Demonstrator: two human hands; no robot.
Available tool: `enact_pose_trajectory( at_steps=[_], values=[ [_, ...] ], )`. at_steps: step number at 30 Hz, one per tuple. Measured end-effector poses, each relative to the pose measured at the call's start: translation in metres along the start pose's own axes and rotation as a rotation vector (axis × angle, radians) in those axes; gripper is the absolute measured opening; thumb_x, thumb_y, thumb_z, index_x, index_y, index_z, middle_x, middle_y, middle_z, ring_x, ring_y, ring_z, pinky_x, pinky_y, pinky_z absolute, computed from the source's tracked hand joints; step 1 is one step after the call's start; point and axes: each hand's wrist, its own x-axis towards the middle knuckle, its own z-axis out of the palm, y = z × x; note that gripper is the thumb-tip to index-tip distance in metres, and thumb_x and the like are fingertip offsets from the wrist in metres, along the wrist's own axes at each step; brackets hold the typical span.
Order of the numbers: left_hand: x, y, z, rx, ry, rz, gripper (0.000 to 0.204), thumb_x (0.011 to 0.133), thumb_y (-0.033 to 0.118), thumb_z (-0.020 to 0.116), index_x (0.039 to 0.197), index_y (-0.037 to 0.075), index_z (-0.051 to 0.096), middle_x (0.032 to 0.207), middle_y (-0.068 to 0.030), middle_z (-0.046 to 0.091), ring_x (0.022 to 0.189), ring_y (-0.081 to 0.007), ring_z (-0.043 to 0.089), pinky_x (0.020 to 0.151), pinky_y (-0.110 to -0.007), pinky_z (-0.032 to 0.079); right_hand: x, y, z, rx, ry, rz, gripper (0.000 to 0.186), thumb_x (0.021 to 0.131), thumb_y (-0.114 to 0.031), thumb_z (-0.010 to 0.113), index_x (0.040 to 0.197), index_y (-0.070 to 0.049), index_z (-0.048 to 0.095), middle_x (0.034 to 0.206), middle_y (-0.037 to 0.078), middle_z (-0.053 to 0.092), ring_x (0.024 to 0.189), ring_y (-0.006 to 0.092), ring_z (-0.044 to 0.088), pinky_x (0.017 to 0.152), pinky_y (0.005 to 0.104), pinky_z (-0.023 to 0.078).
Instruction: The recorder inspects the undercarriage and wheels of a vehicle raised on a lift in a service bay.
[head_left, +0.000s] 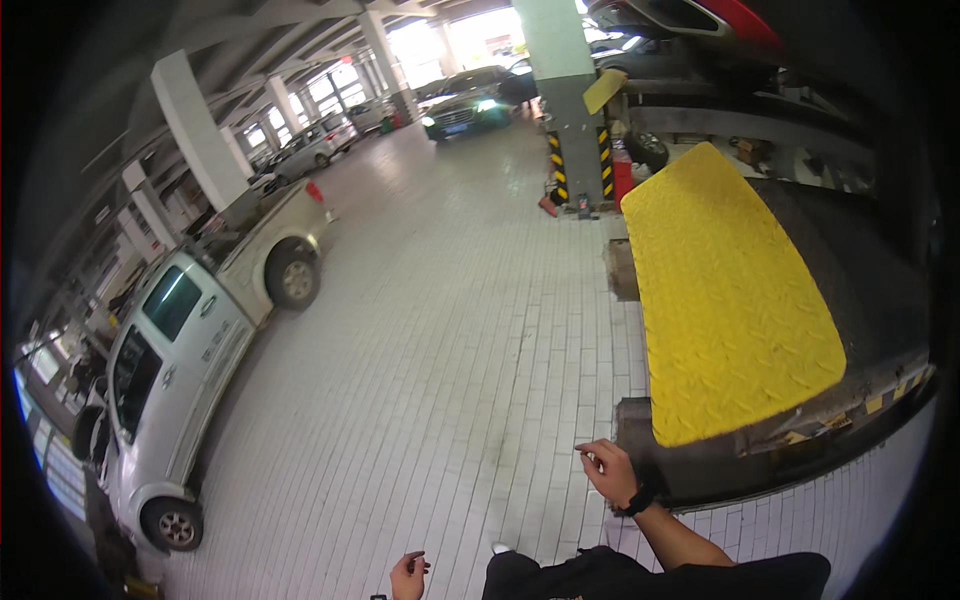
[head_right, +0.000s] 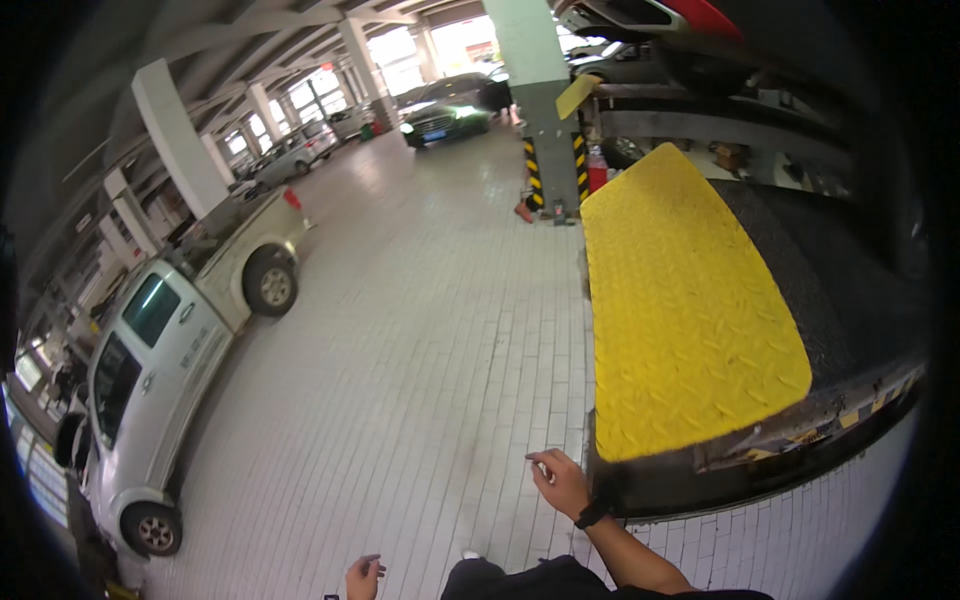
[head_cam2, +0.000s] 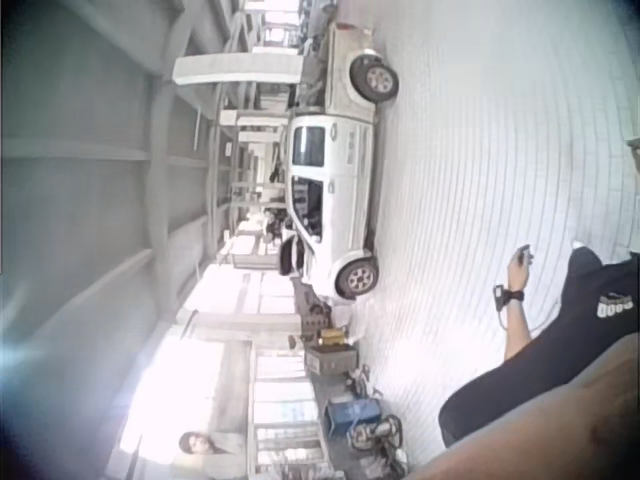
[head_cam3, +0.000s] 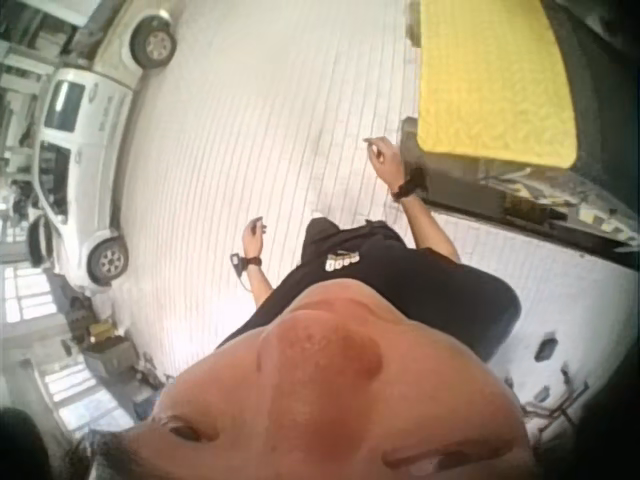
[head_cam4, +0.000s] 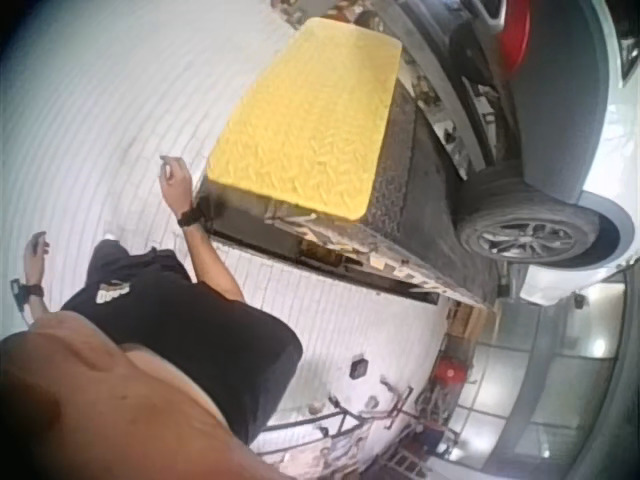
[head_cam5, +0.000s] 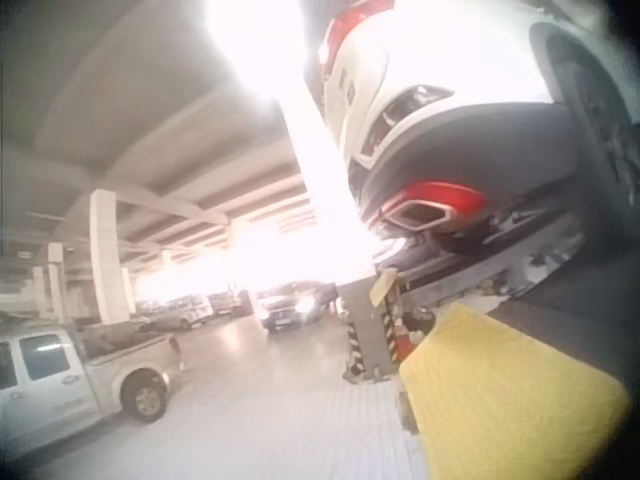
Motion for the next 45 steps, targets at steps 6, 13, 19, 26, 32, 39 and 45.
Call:
enact_pose_trajectory(
  at_steps=[6, 13, 19, 26, 32, 39, 45],
  values=[
    [0.227, 0.098, 0.036, 0.148, -0.290, 0.243, 0.029, 0.100, 0.022, 0.064, 0.122, 0.004, 0.072, 0.092, -0.0120, 0.079, 0.087, -0.0201, 0.077, 0.079, -0.032, 0.059, 0.037, 0.054, -0.006, -0.213, 0.344, 0.248, 0.024, 0.089, -0.002, 0.068, 0.112, -0.007, 0.075, 0.093, 0.011, 0.069, 0.067, 0.0212, 0.062, 0.062, 0.0315, 0.049],
    [0.461, 0.221, 0.094, 0.092, -0.484, 0.485, 0.027, 0.101, 0.019, 0.063, 0.119, 0.002, 0.073, 0.091, -0.0136, 0.078, 0.084, -0.0204, 0.077, 0.075, -0.033, 0.060, 0.094, 0.053, 0.035, -0.488, 0.651, 0.330, 0.021, 0.088, -0.002, 0.068, 0.108, -0.003, 0.074, 0.092, 0.013, 0.069, 0.071, 0.0234, 0.064, 0.065, 0.0338, 0.051],
    [0.581, 0.343, 0.171, 0.049, -0.759, 0.695, 0.027, 0.102, 0.021, 0.064, 0.122, 0.006, 0.072, 0.101, -0.0132, 0.078, 0.095, -0.0206, 0.076, 0.078, -0.033, 0.059, 0.185, 0.035, 0.065, -0.560, 0.766, 0.379, 0.020, 0.087, -0.001, 0.067, 0.106, -0.002, 0.074, 0.090, 0.014, 0.066, 0.070, 0.0254, 0.062, 0.064, 0.0347, 0.049],
    [0.662, 0.411, 0.252, 0.016, -0.967, 0.746, 0.030, 0.102, 0.024, 0.065, 0.125, 0.006, 0.071, 0.098, -0.0119, 0.077, 0.091, -0.0214, 0.075, 0.077, -0.033, 0.057, 0.292, 0.092, 0.068, -0.565, 0.915, 0.436, 0.017, 0.089, 0.001, 0.066, 0.105, -0.001, 0.073, 0.093, 0.013, 0.067, 0.070, 0.0230, 0.061, 0.064, 0.0334, 0.048],
    [0.750, 0.428, 0.275, 0.190, -0.943, 0.680, 0.029, 0.102, 0.023, 0.065, 0.124, 0.005, 0.072, 0.095, -0.0125, 0.077, 0.088, -0.0195, 0.075, 0.077, -0.032, 0.058, 0.416, 0.173, 0.029, -0.500, 0.990, 0.395, 0.019, 0.090, 0.001, 0.066, 0.107, -0.001, 0.072, 0.096, 0.013, 0.068, 0.072, 0.0226, 0.062, 0.065, 0.0325, 0.049],
    [0.885, 0.499, 0.303, 0.045, -0.832, 0.617, 0.030, 0.107, 0.019, 0.059, 0.127, -0.001, 0.069, 0.104, -0.0128, 0.075, 0.092, -0.0187, 0.071, 0.081, -0.034, 0.058, 0.544, 0.168, -0.026, -0.470, 1.064, 0.213, 0.026, 0.087, 0.004, 0.067, 0.111, -0.002, 0.074, 0.100, 0.011, 0.069, 0.072, 0.0192, 0.061, 0.064, 0.0286, 0.048],
    [0.956, 0.579, 0.427, 0.048, -0.895, 0.693, 0.027, 0.106, 0.016, 0.059, 0.126, 0.001, 0.070, 0.100, -0.0112, 0.074, 0.088, -0.0182, 0.069, 0.076, -0.033, 0.056, 0.574, 0.176, -0.053, -0.624, 1.232, 0.300, 0.024, 0.088, 0.004, 0.065, 0.109, 0.000, 0.074, 0.100, 0.010, 0.069, 0.074, 0.0157, 0.059, 0.065, 0.0275, 0.047]
  ],
)
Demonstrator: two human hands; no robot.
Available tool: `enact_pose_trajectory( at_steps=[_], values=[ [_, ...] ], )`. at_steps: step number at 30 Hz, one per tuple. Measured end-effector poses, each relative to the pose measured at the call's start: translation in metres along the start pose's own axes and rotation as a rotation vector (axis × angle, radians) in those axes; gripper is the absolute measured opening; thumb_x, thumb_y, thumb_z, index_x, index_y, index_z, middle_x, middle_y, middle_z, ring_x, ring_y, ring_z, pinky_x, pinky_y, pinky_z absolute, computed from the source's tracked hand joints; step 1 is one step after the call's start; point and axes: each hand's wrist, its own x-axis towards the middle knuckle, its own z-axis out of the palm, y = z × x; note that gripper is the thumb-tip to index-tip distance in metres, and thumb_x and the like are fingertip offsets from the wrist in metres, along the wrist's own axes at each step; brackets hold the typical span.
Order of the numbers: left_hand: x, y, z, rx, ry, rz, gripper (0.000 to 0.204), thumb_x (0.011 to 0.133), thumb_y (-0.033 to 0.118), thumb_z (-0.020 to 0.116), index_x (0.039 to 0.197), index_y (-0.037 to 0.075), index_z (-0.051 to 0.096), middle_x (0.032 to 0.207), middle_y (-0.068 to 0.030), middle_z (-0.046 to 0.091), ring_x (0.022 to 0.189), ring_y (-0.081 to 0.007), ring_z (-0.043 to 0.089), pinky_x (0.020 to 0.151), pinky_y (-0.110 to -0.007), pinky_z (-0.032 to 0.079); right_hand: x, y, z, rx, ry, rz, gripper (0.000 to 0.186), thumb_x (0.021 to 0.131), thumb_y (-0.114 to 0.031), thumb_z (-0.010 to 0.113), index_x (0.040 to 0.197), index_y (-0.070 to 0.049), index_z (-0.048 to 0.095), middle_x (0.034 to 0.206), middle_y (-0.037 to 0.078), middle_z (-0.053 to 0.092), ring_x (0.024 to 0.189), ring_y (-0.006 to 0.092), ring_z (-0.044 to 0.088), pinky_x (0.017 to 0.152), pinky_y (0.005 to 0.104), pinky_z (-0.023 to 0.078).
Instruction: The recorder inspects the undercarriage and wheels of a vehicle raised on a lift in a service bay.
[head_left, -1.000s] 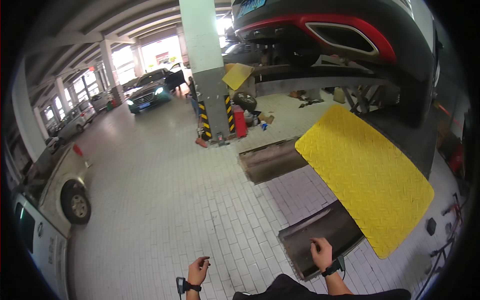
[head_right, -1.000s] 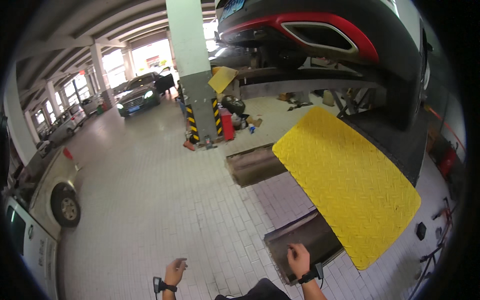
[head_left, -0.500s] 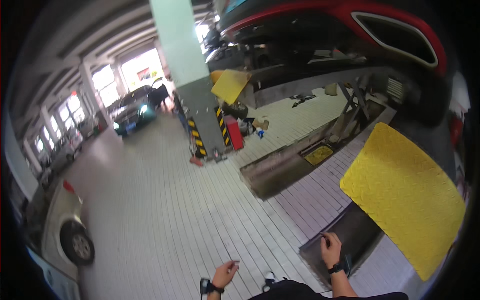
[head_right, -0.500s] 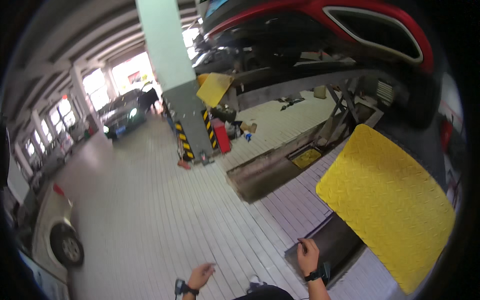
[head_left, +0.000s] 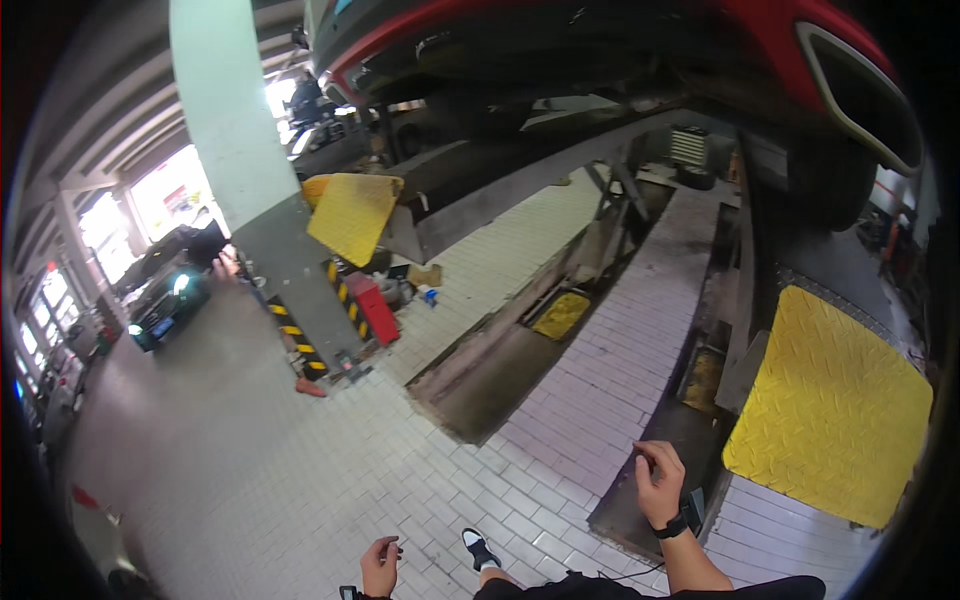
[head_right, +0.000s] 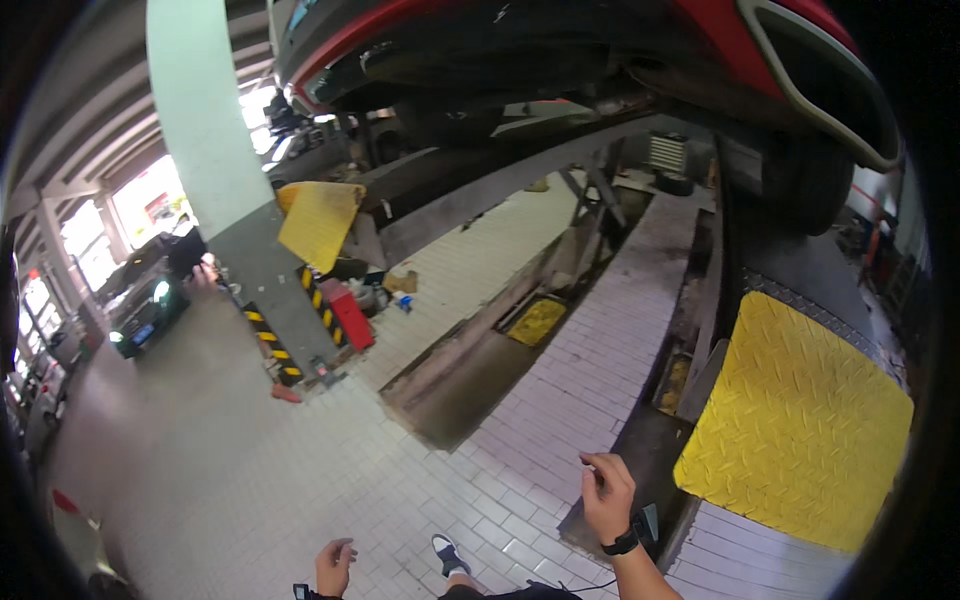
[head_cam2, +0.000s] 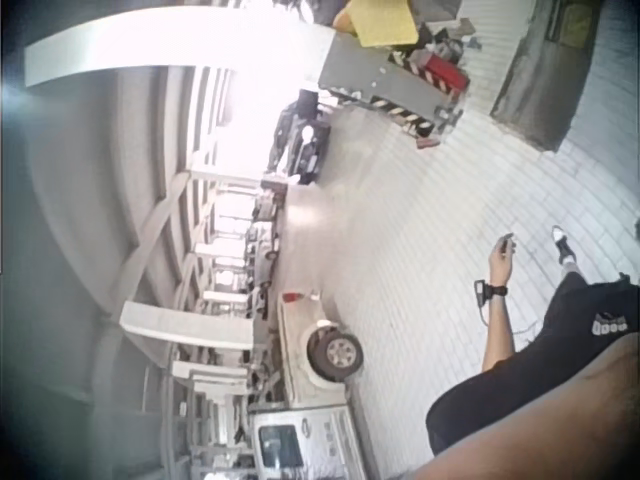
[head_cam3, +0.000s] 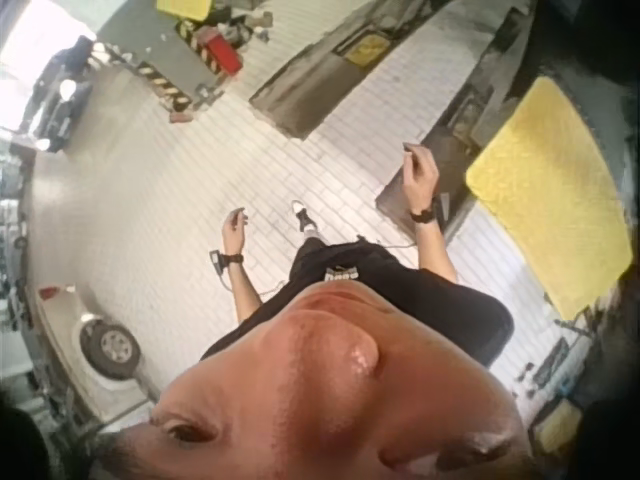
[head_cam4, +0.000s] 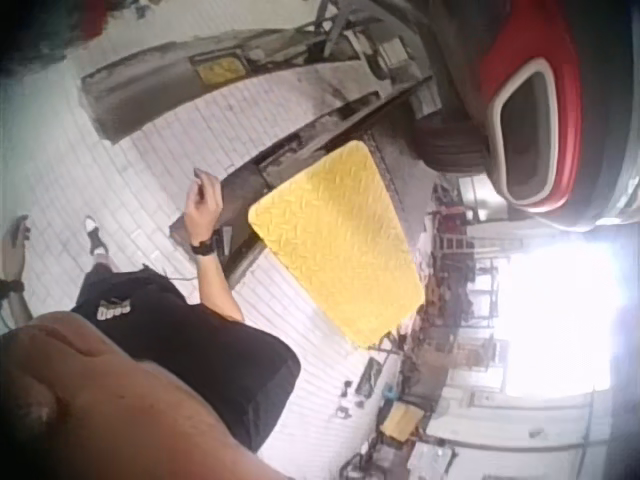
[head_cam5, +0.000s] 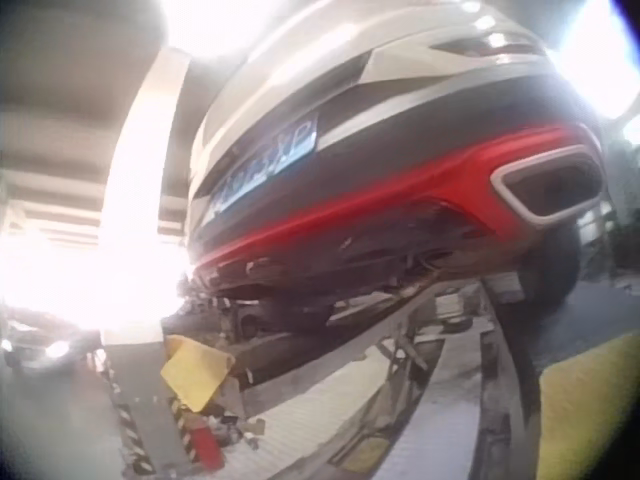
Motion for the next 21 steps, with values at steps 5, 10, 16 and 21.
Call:
enact_pose_trajectory(
  at_steps=[5, 10, 16, 21],
  values=[
    [0.156, 0.032, 0.038, -0.041, -0.168, 0.094, 0.025, 0.101, 0.019, 0.065, 0.120, 0.005, 0.074, 0.090, -0.0089, 0.077, 0.081, -0.0158, 0.073, 0.070, -0.030, 0.056, 0.020, 0.001, 0.031, -0.273, 0.152, 0.084, 0.022, 0.089, 0.004, 0.063, 0.109, 0.000, 0.073, 0.097, 0.010, 0.067, 0.076, 0.0167, 0.060, 0.067, 0.0281, 0.048],
    [0.270, 0.055, 0.062, -0.112, -0.286, 0.168, 0.023, 0.100, 0.015, 0.064, 0.119, 0.006, 0.075, 0.091, -0.0083, 0.076, 0.080, -0.0155, 0.071, 0.066, -0.029, 0.053, 0.056, -0.017, 0.071, -0.442, 0.207, 0.134, 0.021, 0.091, 0.003, 0.063, 0.110, -0.001, 0.073, 0.095, 0.009, 0.066, 0.073, 0.0159, 0.060, 0.063, 0.0282, 0.047],
    [0.350, 0.049, 0.080, -0.189, -0.443, 0.189, 0.022, 0.099, 0.013, 0.065, 0.117, 0.005, 0.075, 0.095, -0.0094, 0.077, 0.081, -0.0151, 0.072, 0.063, -0.028, 0.051, 0.090, -0.034, 0.107, -0.692, 0.161, 0.077, 0.023, 0.088, 0.005, 0.065, 0.109, -0.001, 0.073, 0.095, 0.010, 0.070, 0.066, 0.0147, 0.058, 0.060, 0.0276, 0.045],
    [0.375, 0.015, 0.103, -0.315, -0.512, 0.132, 0.022, 0.097, 0.011, 0.064, 0.115, 0.002, 0.075, 0.093, -0.0112, 0.077, 0.079, -0.0147, 0.072, 0.061, -0.027, 0.049, 0.093, -0.043, 0.141, -0.768, 0.098, 0.179, 0.024, 0.086, 0.005, 0.065, 0.108, -0.001, 0.074, 0.096, 0.010, 0.070, 0.066, 0.0149, 0.059, 0.059, 0.0275, 0.045]
  ],
)
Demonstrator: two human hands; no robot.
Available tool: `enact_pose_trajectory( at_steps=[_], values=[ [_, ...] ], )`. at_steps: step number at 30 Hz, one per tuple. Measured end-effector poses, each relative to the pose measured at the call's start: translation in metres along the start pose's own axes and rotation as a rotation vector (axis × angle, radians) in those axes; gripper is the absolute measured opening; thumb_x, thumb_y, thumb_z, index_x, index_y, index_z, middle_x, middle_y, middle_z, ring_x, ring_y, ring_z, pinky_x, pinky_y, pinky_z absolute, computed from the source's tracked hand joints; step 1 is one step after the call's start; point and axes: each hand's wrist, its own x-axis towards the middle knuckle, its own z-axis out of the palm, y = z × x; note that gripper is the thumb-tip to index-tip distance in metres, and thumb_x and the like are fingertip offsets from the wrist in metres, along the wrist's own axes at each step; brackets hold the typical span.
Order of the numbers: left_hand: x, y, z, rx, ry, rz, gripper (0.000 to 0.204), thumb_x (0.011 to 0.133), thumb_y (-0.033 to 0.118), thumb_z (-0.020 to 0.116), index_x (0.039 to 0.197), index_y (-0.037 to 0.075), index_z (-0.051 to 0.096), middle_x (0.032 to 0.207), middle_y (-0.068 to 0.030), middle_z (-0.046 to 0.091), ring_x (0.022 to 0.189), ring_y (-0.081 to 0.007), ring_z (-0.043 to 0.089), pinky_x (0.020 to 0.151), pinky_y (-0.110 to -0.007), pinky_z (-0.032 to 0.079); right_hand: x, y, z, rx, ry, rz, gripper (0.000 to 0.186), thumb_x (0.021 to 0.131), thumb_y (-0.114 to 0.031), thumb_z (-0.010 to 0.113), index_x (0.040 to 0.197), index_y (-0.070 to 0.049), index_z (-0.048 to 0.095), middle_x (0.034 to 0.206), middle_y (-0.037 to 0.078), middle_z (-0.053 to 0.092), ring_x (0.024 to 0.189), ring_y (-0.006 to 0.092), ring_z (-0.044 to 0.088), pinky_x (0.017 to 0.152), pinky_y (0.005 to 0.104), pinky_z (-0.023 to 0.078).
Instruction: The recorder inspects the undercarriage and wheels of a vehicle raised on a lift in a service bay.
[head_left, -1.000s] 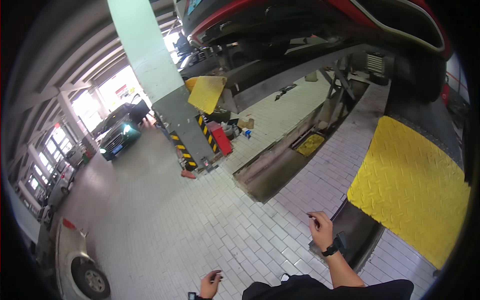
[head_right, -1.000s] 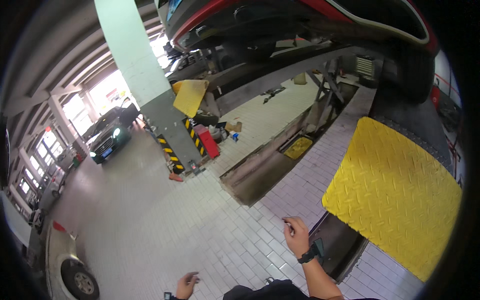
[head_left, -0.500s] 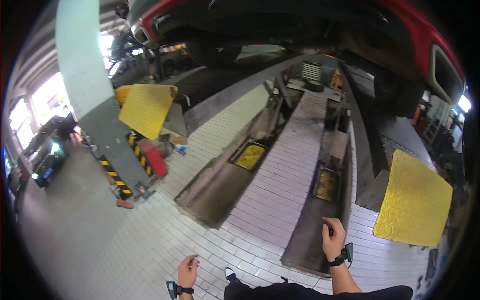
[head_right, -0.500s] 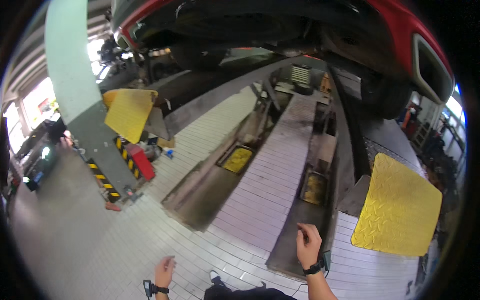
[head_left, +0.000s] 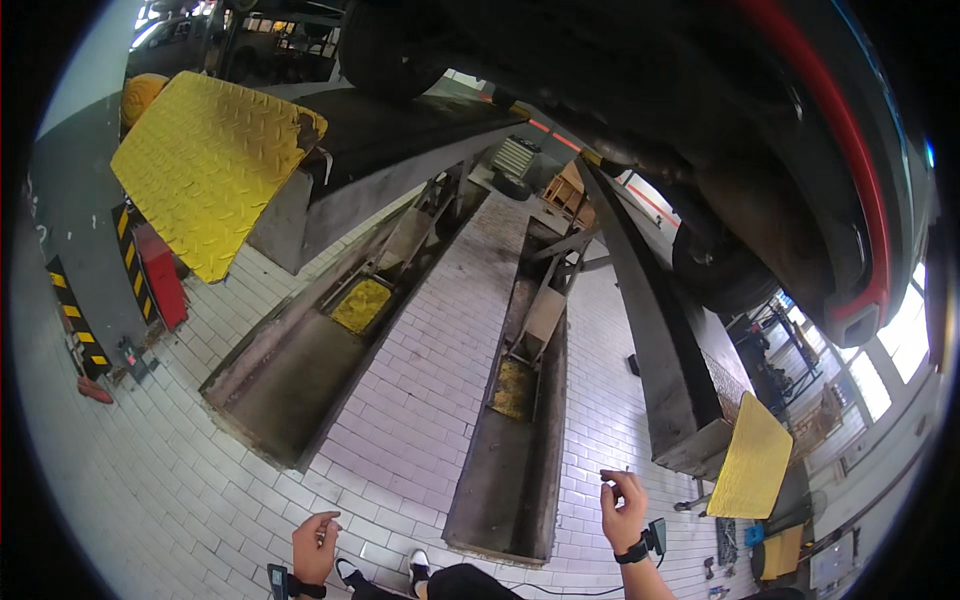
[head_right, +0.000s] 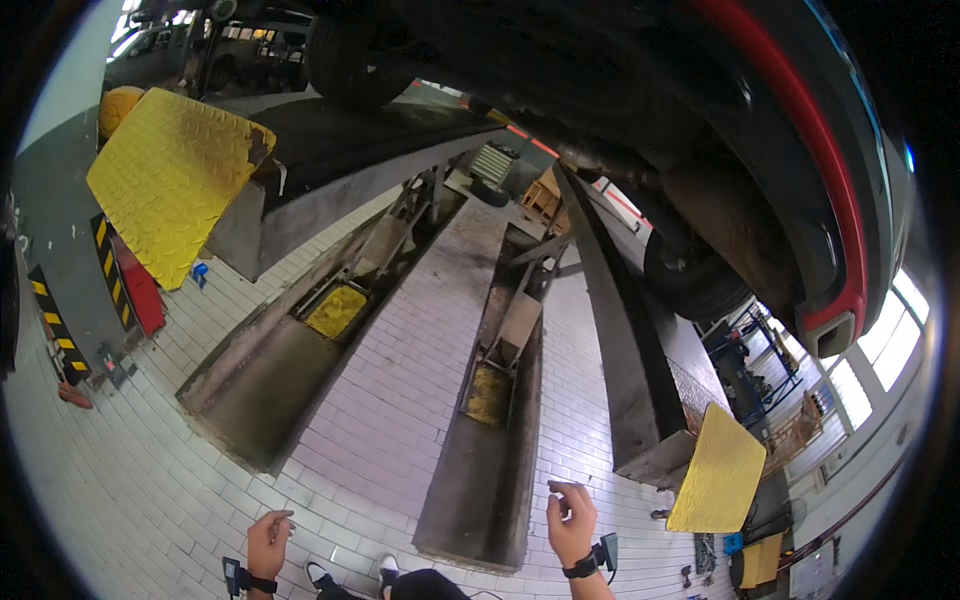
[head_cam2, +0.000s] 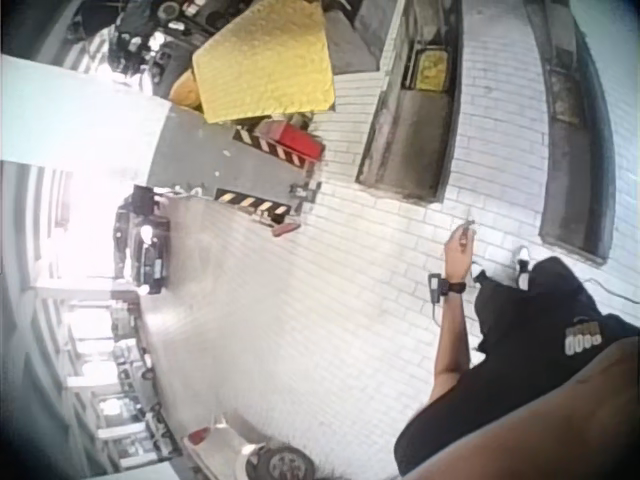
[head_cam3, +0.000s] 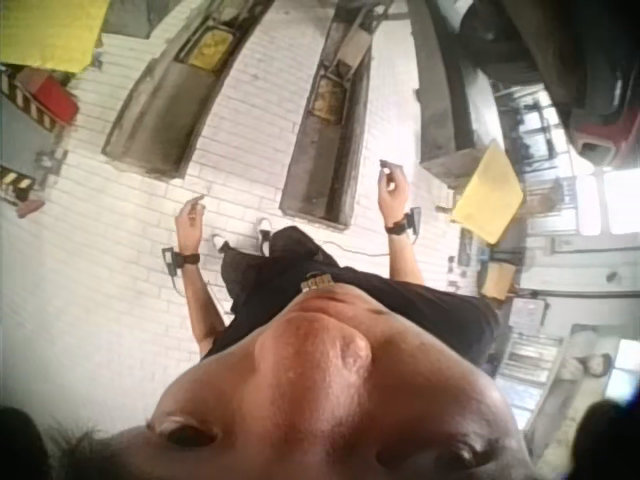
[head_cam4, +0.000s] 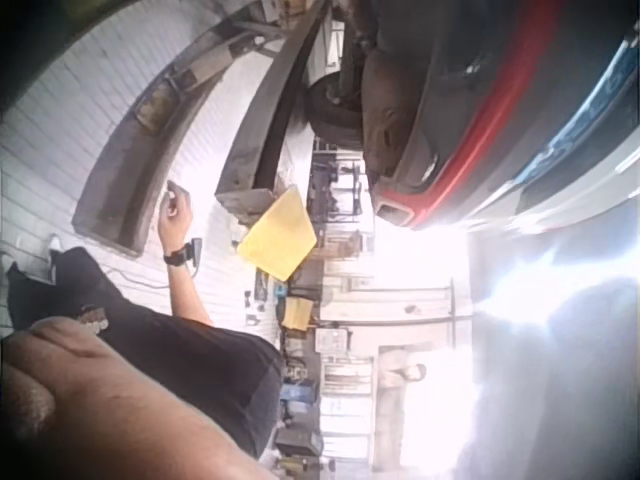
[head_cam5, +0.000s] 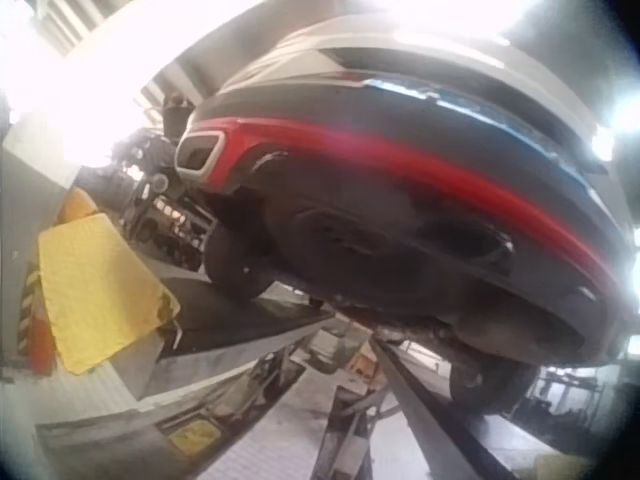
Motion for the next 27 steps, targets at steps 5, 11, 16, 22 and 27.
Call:
enact_pose_trajectory(
  at_steps=[5, 11, 16, 22, 27],
  values=[
    [0.003, -0.013, 0.002, -0.034, -0.085, -0.078, 0.024, 0.100, 0.012, 0.061, 0.118, 0.001, 0.073, 0.089, -0.0101, 0.076, 0.078, -0.0148, 0.070, 0.067, -0.028, 0.054, 0.011, -0.015, 0.027, -0.031, -0.065, -0.044, 0.024, 0.086, 0.004, 0.066, 0.108, -0.002, 0.074, 0.096, 0.010, 0.070, 0.065, 0.0161, 0.059, 0.059, 0.0281, 0.045],
    [0.003, -0.022, 0.005, -0.050, -0.108, -0.054, 0.024, 0.100, 0.011, 0.061, 0.118, 0.000, 0.071, 0.092, -0.0115, 0.076, 0.080, -0.0135, 0.069, 0.068, -0.028, 0.053, 0.022, -0.017, 0.044, -0.006, -0.090, -0.065, 0.025, 0.085, 0.003, 0.067, 0.109, -0.003, 0.074, 0.097, 0.010, 0.071, 0.065, 0.0164, 0.059, 0.060, 0.0287, 0.046],
    [0.013, -0.030, 0.013, 0.047, -0.161, 0.012, 0.025, 0.106, 0.014, 0.057, 0.126, 0.003, 0.069, 0.097, -0.0115, 0.074, 0.088, -0.0195, 0.069, 0.075, -0.033, 0.055, 0.019, -0.006, 0.042, -0.060, -0.085, -0.049, 0.026, 0.086, 0.003, 0.068, 0.110, -0.003, 0.075, 0.097, 0.011, 0.071, 0.065, 0.0171, 0.060, 0.059, 0.0290, 0.046],
    [0.014, -0.024, 0.006, 0.077, -0.190, -0.039, 0.026, 0.106, 0.012, 0.056, 0.127, 0.003, 0.068, 0.103, -0.0126, 0.073, 0.091, -0.0206, 0.069, 0.080, -0.035, 0.055, 0.030, -0.015, 0.047, -0.073, -0.140, -0.046, 0.027, 0.087, 0.000, 0.069, 0.114, -0.004, 0.075, 0.095, 0.011, 0.070, 0.070, 0.0181, 0.062, 0.062, 0.0301, 0.050],
    [0.026, -0.041, 0.021, 0.061, -0.221, 0.001, 0.026, 0.106, 0.012, 0.055, 0.126, 0.003, 0.068, 0.098, -0.0117, 0.072, 0.088, -0.0197, 0.068, 0.078, -0.034, 0.055, 0.026, -0.003, 0.041, -0.086, -0.136, -0.025, 0.029, 0.088, 0.000, 0.069, 0.116, -0.004, 0.074, 0.097, 0.011, 0.070, 0.068, 0.0178, 0.061, 0.061, 0.0300, 0.050]
  ],
)
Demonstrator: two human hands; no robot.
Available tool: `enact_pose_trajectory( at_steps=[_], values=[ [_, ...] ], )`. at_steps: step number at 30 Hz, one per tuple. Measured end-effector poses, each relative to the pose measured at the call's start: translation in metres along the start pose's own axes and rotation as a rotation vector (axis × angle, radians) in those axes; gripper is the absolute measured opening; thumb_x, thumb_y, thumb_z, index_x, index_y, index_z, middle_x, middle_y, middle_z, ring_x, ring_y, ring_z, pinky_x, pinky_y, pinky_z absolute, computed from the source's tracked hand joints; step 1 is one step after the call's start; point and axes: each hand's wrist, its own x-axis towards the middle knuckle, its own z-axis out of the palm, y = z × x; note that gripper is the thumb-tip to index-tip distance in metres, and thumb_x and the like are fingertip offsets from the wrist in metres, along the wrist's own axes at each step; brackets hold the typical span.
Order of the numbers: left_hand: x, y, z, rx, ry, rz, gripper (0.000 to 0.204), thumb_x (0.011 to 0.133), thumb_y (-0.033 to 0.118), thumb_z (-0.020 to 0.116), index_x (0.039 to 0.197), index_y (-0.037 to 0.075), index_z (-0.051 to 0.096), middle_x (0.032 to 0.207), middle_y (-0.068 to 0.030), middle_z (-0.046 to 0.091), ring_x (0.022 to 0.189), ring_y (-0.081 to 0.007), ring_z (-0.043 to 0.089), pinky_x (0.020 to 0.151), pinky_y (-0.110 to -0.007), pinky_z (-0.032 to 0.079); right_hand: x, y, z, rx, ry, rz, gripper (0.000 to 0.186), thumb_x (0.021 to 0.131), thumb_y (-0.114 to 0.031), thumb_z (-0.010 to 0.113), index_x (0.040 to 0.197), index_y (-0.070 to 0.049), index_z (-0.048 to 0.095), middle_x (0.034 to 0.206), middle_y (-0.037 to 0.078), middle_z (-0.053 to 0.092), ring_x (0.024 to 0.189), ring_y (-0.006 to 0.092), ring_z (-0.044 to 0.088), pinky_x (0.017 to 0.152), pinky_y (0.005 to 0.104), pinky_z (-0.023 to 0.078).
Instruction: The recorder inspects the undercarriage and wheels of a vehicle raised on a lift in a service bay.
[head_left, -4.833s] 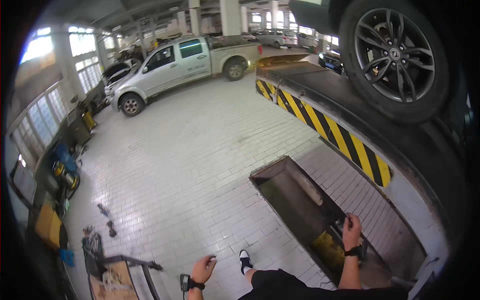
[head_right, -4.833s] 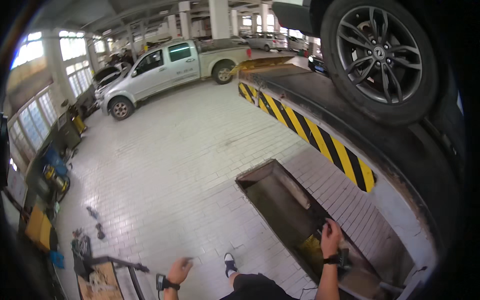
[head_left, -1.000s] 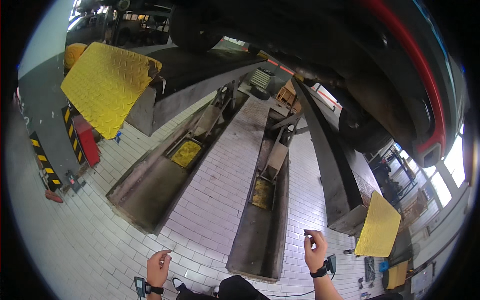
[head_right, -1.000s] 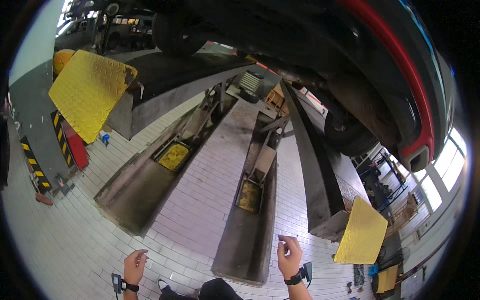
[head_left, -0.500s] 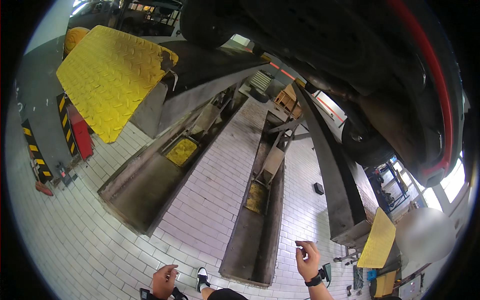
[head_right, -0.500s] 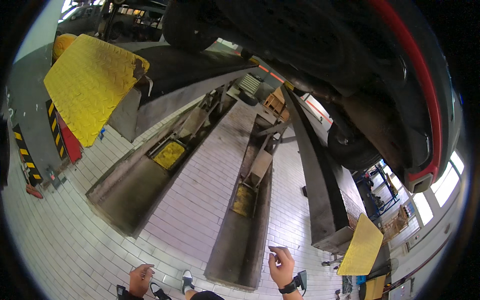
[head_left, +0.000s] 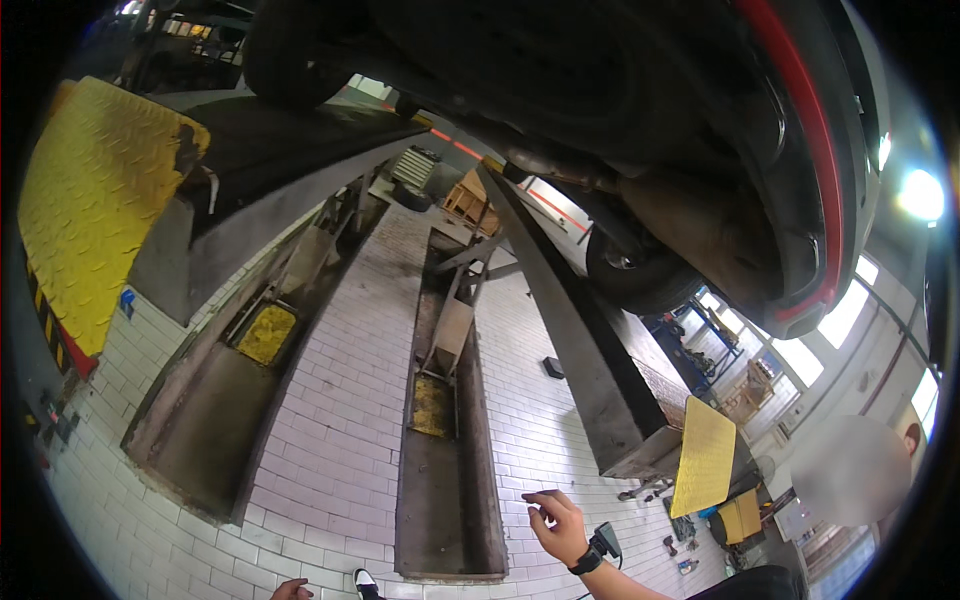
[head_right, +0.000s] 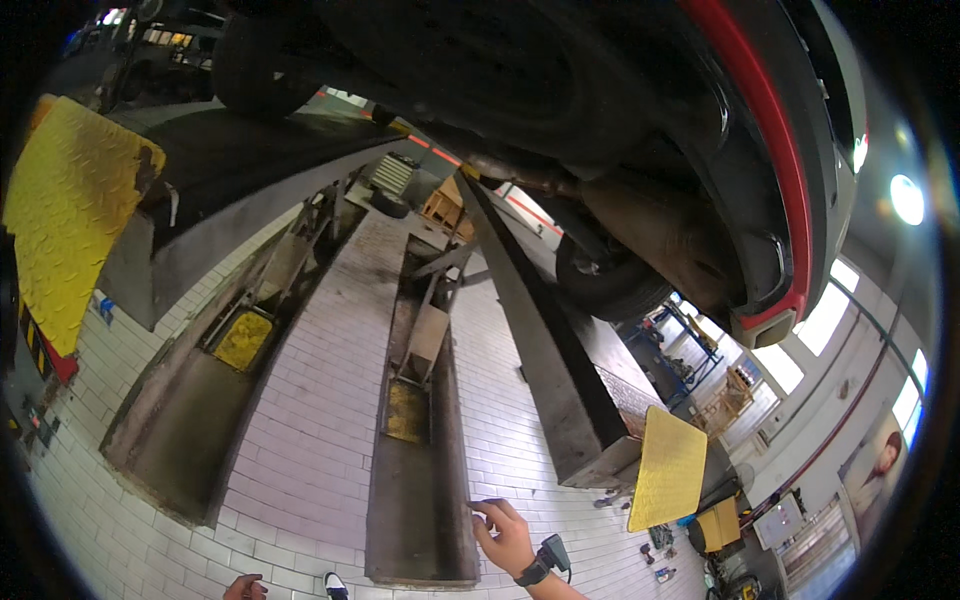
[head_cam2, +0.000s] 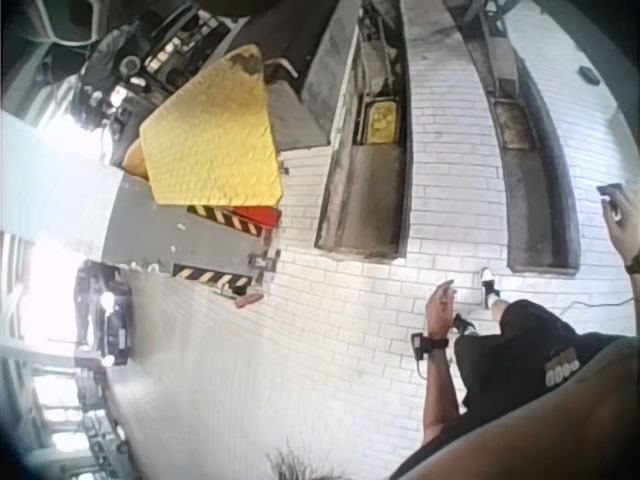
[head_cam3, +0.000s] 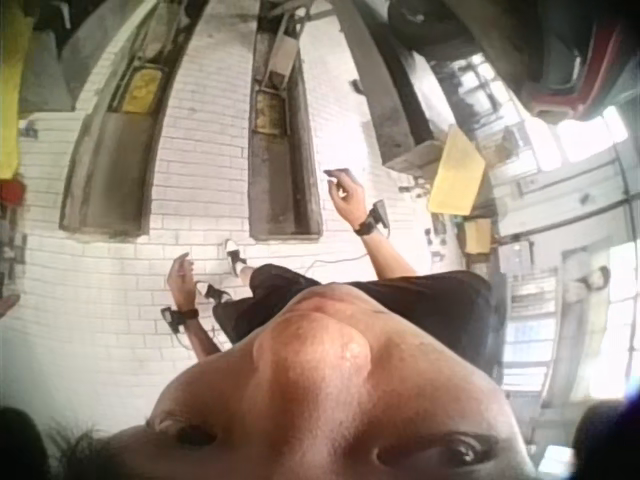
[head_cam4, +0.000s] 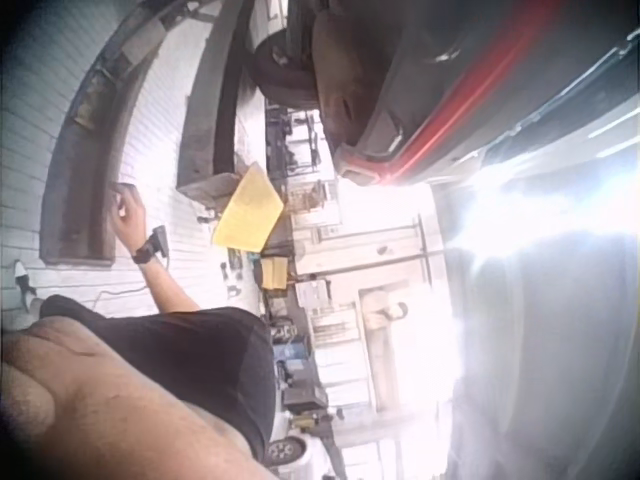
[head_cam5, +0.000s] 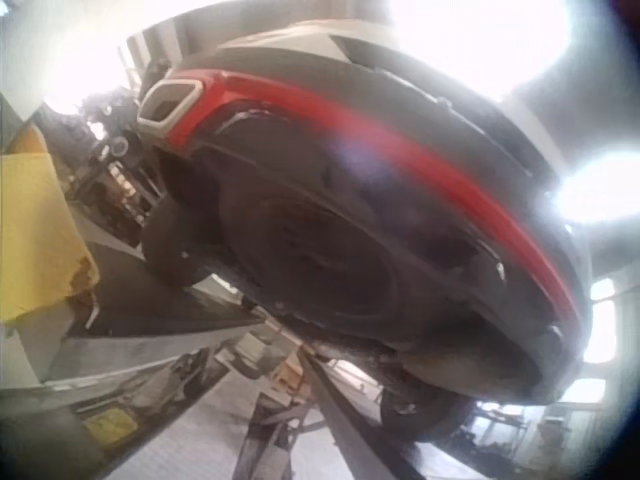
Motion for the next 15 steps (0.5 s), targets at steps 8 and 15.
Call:
enact_pose_trajectory(
  at_steps=[8, 15],
  values=[
    [0.007, 0.009, 0.014, -0.061, -0.039, -0.018, 0.025, 0.105, 0.012, 0.056, 0.124, 0.004, 0.069, 0.089, -0.0044, 0.068, 0.075, -0.0125, 0.055, 0.064, -0.029, 0.046, -0.001, 0.014, 0.004, -0.019, -0.020, 0.065, 0.031, 0.089, -0.003, 0.069, 0.119, -0.007, 0.074, 0.096, 0.010, 0.068, 0.067, 0.0175, 0.061, 0.061, 0.0297, 0.051],
    [0.009, 0.015, 0.029, -0.058, -0.064, -0.060, 0.025, 0.105, 0.013, 0.058, 0.126, 0.003, 0.069, 0.094, -0.0095, 0.072, 0.085, -0.0171, 0.066, 0.072, -0.032, 0.053, -0.010, 0.030, 0.010, -0.008, -0.043, 0.103, 0.030, 0.090, -0.004, 0.070, 0.120, -0.007, 0.074, 0.095, 0.010, 0.068, 0.067, 0.0169, 0.061, 0.062, 0.0294, 0.051]
  ],
)
